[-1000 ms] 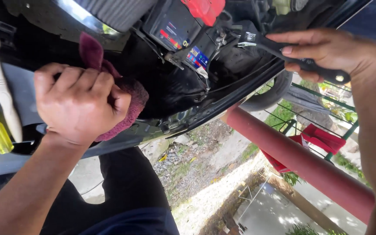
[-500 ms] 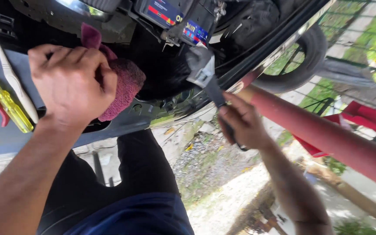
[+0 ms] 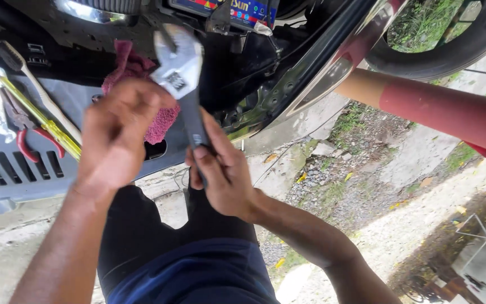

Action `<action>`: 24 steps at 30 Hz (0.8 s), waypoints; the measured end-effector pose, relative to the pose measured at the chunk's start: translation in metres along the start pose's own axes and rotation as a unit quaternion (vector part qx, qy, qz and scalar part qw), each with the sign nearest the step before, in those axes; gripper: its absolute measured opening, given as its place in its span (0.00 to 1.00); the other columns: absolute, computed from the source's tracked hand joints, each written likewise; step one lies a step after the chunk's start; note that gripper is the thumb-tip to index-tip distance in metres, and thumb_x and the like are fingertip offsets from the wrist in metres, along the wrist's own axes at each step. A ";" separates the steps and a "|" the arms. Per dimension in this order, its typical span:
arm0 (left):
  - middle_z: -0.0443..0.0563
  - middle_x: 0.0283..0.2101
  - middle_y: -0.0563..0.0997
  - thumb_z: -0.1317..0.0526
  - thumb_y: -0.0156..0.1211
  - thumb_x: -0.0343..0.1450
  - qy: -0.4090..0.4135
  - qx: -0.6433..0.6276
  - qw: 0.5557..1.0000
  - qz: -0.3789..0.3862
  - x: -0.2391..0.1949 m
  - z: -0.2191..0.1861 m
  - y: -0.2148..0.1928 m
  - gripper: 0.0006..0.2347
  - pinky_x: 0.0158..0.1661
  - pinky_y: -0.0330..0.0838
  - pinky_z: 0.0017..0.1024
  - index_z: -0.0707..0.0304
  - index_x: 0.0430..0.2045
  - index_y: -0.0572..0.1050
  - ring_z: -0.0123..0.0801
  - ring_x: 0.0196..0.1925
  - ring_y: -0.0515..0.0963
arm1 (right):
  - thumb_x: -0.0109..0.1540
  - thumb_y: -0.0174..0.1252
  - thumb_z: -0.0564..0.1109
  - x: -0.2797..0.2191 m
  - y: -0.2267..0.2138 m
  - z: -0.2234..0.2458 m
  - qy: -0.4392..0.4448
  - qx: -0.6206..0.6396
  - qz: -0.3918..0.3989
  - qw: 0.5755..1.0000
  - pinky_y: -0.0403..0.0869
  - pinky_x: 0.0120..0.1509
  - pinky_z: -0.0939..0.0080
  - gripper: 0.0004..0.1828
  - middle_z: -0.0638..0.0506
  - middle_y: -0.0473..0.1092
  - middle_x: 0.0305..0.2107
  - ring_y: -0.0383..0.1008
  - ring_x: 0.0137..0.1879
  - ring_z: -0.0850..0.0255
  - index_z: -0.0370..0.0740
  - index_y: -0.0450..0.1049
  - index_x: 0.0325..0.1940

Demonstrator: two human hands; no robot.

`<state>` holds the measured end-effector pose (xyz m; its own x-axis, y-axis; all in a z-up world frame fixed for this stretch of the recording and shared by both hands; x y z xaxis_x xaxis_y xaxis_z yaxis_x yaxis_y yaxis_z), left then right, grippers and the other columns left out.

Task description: The person uses a wrench to tighten a bolt on a motorcycle battery terminal. They also use a toothbrush to clean the battery area and hold a cloth to wipe the components.

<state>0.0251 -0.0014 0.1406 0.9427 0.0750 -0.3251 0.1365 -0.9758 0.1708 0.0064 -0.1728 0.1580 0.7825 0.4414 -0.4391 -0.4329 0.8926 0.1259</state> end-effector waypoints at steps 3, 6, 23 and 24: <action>0.41 0.20 0.63 0.59 0.51 0.74 -0.098 -0.006 0.995 -0.002 -0.007 -0.005 0.006 0.06 0.22 0.52 0.20 0.61 0.33 0.65 0.20 0.19 0.57 | 0.72 0.39 0.46 -0.002 0.014 0.006 -0.044 -0.053 0.006 0.998 0.72 0.28 0.70 0.27 0.45 0.66 0.33 0.66 0.23 0.66 0.46 0.43 0.74; 0.47 0.22 0.74 0.64 0.52 0.72 -0.104 0.014 0.994 0.007 -0.016 -0.015 0.005 0.05 0.24 0.61 0.23 0.64 0.36 0.65 0.24 0.20 0.70 | 0.72 0.39 0.46 -0.005 0.028 0.013 -0.072 -0.062 -0.017 0.995 0.72 0.29 0.70 0.27 0.44 0.66 0.33 0.65 0.24 0.66 0.41 0.43 0.74; 0.49 0.30 0.85 0.56 0.47 0.71 -0.182 0.051 0.979 0.075 -0.021 0.014 -0.006 0.12 0.37 0.83 0.26 0.64 0.29 0.75 0.32 0.34 0.87 | 0.67 0.50 0.44 0.130 -0.125 0.044 -0.187 -0.503 -0.113 0.836 0.72 0.26 0.69 0.09 0.50 0.73 0.34 0.72 0.25 0.69 0.39 0.67 0.50; 0.51 0.30 0.84 0.57 0.47 0.72 -0.192 0.036 0.978 0.069 -0.019 0.017 -0.006 0.10 0.36 0.83 0.26 0.65 0.31 0.72 0.33 0.32 0.87 | 0.64 0.53 0.52 0.149 -0.144 0.039 -0.126 -0.526 -0.192 0.819 0.73 0.31 0.64 0.15 0.49 0.75 0.36 0.72 0.25 0.68 0.39 0.68 0.48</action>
<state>0.0014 -0.0006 0.1304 0.7650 -0.1282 -0.6312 -0.0190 -0.9840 0.1770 0.2026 -0.2316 0.1096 0.9613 0.2703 -0.0533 -0.1764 0.4552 -0.8727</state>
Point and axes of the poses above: each hand's wrist, its own x-axis towards the middle knuckle, its own y-axis out of the palm, z = x × y, the point moved 2 cm from there along x, towards the middle knuckle
